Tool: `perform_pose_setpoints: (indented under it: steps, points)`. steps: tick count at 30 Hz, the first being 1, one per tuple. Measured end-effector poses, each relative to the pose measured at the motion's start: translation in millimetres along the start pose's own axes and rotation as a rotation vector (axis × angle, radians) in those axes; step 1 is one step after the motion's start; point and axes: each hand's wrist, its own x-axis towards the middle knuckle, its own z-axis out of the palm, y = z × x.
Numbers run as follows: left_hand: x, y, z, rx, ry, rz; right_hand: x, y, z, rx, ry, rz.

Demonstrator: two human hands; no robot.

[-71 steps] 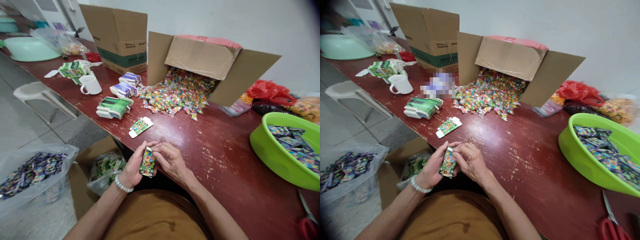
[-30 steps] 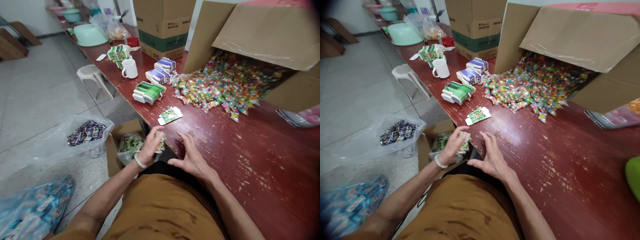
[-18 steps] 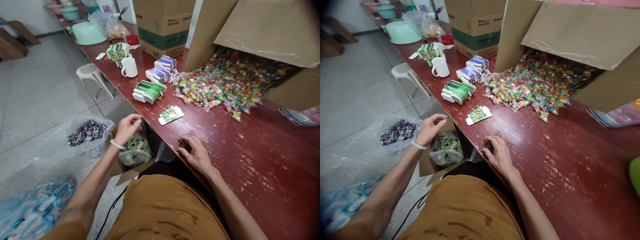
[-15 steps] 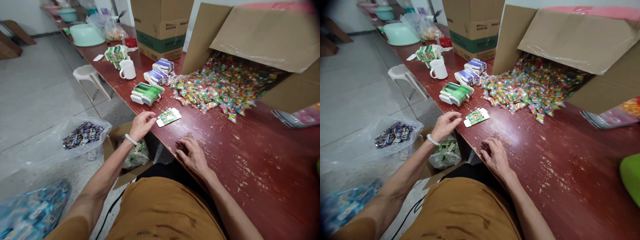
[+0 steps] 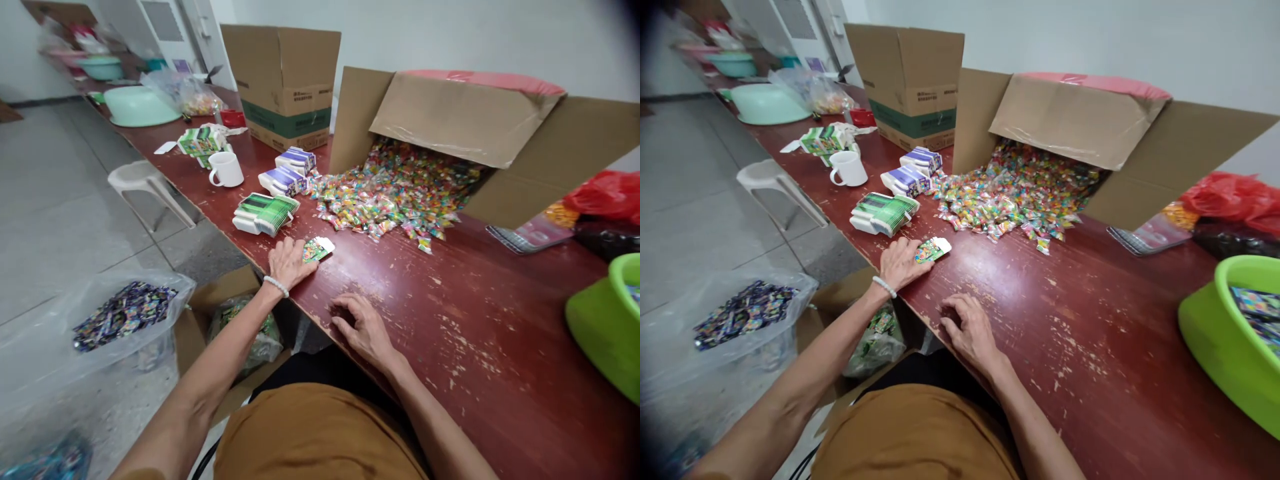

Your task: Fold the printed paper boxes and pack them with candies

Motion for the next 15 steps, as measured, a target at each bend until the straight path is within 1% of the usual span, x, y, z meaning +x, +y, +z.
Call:
perform_pose_setpoints:
  steps: [2,3,4,5,6,7,8,9,10,11,12,14,15]
  points:
    - [-15.4,8.8,-6.4,0.023,0.092,0.007,2.9,-1.4,-2.0,0.225,0.050,0.164]
    - [-26.0,14.1,-9.2,0.018,0.137,0.031,4.4,-2.6,-3.3,0.362,0.097,0.259]
    - [-38.2,19.6,-11.4,-0.006,0.171,0.074,5.7,-4.2,-5.0,0.493,0.152,0.341]
    - [-51.3,25.2,-12.8,-0.059,0.180,0.133,6.7,-6.0,-6.9,0.603,0.207,0.398]
    - [-64.6,30.3,-13.3,-0.148,0.151,0.202,7.1,-7.9,-9.1,0.680,0.249,0.427]
    - [-77.1,34.6,-13.1,-0.266,0.093,0.254,7.1,-9.8,-11.6,0.722,0.278,0.435]
    - [-87.8,37.8,-12.5,-0.413,0.026,0.245,6.5,-11.5,-14.5,0.739,0.295,0.431]
    - [-96.0,39.7,-11.8,-0.596,-0.051,0.182,5.6,-13.0,-17.8,0.742,0.297,0.422]
    - [-101.4,40.2,-11.4,-0.802,-0.175,0.109,4.6,-14.4,-21.4,0.739,0.283,0.412]
    - [-104.1,39.7,-11.5,-1.003,-0.335,0.039,3.7,-16.1,-25.2,0.735,0.261,0.403]
    - [-104.7,38.7,-12.1,-1.186,-0.527,-0.009,3.0,-18.2,-29.2,0.734,0.230,0.391]
    - [-102.7,36.9,-14.5,-1.464,-0.935,-0.011,2.5,-24.4,-36.6,0.746,0.137,0.355]
    - [-101.9,37.0,-15.7,-1.556,-1.092,0.015,2.6,-28.6,-39.6,0.759,0.082,0.333]
